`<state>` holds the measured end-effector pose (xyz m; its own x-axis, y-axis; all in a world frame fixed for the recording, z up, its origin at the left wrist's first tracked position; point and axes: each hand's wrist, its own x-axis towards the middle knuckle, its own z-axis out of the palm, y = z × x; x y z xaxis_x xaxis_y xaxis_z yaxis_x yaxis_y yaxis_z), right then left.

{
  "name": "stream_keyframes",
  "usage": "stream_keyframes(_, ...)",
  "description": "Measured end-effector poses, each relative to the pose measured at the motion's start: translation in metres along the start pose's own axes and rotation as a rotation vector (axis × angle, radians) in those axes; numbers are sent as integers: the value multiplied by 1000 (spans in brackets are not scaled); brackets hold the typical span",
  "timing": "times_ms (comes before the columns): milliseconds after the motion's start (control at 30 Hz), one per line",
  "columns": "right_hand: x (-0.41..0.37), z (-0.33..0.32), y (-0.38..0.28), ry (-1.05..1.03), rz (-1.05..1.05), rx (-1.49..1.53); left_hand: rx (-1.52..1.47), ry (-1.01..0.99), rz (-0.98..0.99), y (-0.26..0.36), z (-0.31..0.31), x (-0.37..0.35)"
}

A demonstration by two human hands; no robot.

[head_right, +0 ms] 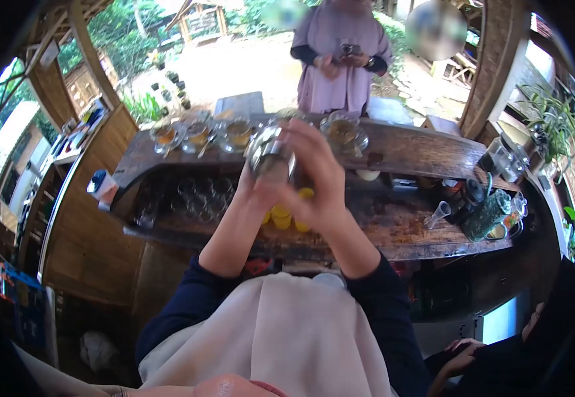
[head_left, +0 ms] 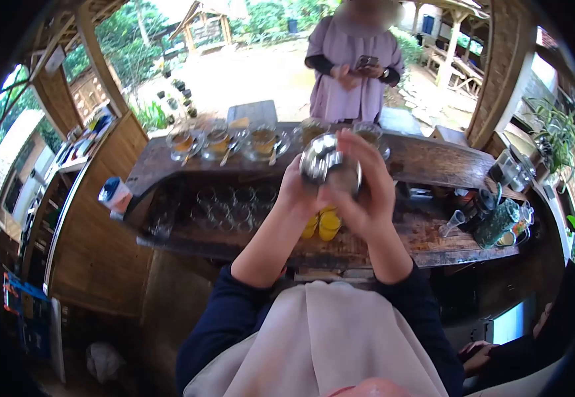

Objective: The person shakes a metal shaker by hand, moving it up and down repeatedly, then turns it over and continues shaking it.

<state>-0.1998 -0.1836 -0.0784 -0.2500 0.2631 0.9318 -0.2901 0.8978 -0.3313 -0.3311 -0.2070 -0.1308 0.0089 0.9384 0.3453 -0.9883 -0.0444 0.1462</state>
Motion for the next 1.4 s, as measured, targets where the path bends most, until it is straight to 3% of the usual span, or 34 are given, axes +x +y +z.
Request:
stream_keyframes(67,14,-26,-50,-80,-306,-107,5,-12,-238,0,27,14)
stream_keyframes(100,15,-40,-68,-148,-430,-194,198,-13,-277,-6,48,16)
stream_keyframes(200,34,-8,-53,465,-1150,34,335,-274,-69,-38,59,34)
stream_keyframes(233,38,-24,-43,460,-1158,7,418,-154,-126,-40,58,46)
stream_keyframes(267,34,-49,-27,297,-983,-177,412,-166,-150,-40,47,68)
stream_keyframes(333,27,-88,-6,-13,-596,-516,73,-300,-470,-44,28,107)
stream_keyframes(367,29,-87,5,137,-239,-351,237,-196,-246,-64,22,111)
stream_keyframes(400,34,-84,8,287,108,-180,364,157,-206,-75,9,128)
stream_keyframes(467,38,-96,-18,281,-62,-276,12,-459,-391,-95,20,136)
stream_keyframes(533,32,-110,-59,176,-328,-480,-396,-594,-722,-104,63,112)
stream_keyframes(567,24,-118,-75,75,-416,-612,-35,-390,-685,-102,71,132)
stream_keyframes(600,30,-104,-70,274,-787,-436,304,-446,-258,-115,91,119)
stream_keyframes(633,37,-91,-61,466,-1154,-234,244,-709,-204,-119,110,117)
stream_keyframes(667,35,-102,-57,461,-1159,-248,178,-970,-145,-123,120,116)
stream_keyframes(733,22,-138,-45,251,-944,-395,332,-735,-225,-128,103,147)
stream_keyframes(767,35,-161,-19,239,-982,-528,319,-448,-415,-130,105,162)
stream_keyframes(800,48,-179,4,225,-1016,-659,287,-403,-527,-133,104,170)
stream_keyframes(867,46,-169,5,388,-196,-577,349,6,-367,-151,82,188)
stream_keyframes(900,48,-171,-1,424,-115,-452,595,-54,-328,-150,48,206)
stream_keyframes(933,58,-169,-14,456,-35,-322,595,-56,-326,-146,73,186)
stream_keyframes(967,58,-163,-36,435,-167,-466,464,-145,-353,-142,98,164)
stream_keyframes(1000,67,-157,-55,346,-527,-629,332,-229,-378,-137,123,146)
stream_keyframes(1033,54,-150,-76,269,-571,-834,265,-406,-458,-134,134,147)
stream_keyframes(1067,58,-139,-78,268,-570,-828,340,-474,-389,-123,146,135)
stream_keyframes(1100,64,-120,-76,240,-995,-636,188,-937,-229,-113,144,130)
stream_keyframes(1133,70,-98,-74,203,-1405,-410,427,-1032,-31,-107,146,125)
stream_keyframes(1167,91,-75,-55,480,-1522,-360,286,-1037,-161,-96,152,120)
stream_keyframes(1200,66,-76,-55,481,-1523,-357,144,-1038,-294,-83,156,117)
stream_keyframes(1233,40,-84,-59,308,-884,-341,166,-850,-449,-71,146,131)
stream_keyframes(1267,58,-103,-48,206,-910,-560,183,-653,-596,-60,135,142)
stream_keyframes(1300,69,-95,-32,306,-796,-637,382,-425,-389,-63,138,133)
stream_keyframes(1333,77,-96,-19,229,-558,-681,247,-554,-421,-60,114,148)
stream_keyframes(1367,75,-85,-25,299,-129,-453,393,-334,-344,-59,92,164)
stream_keyframes(1400,75,-79,-33,294,-130,-451,530,-110,-262,-57,79,172)
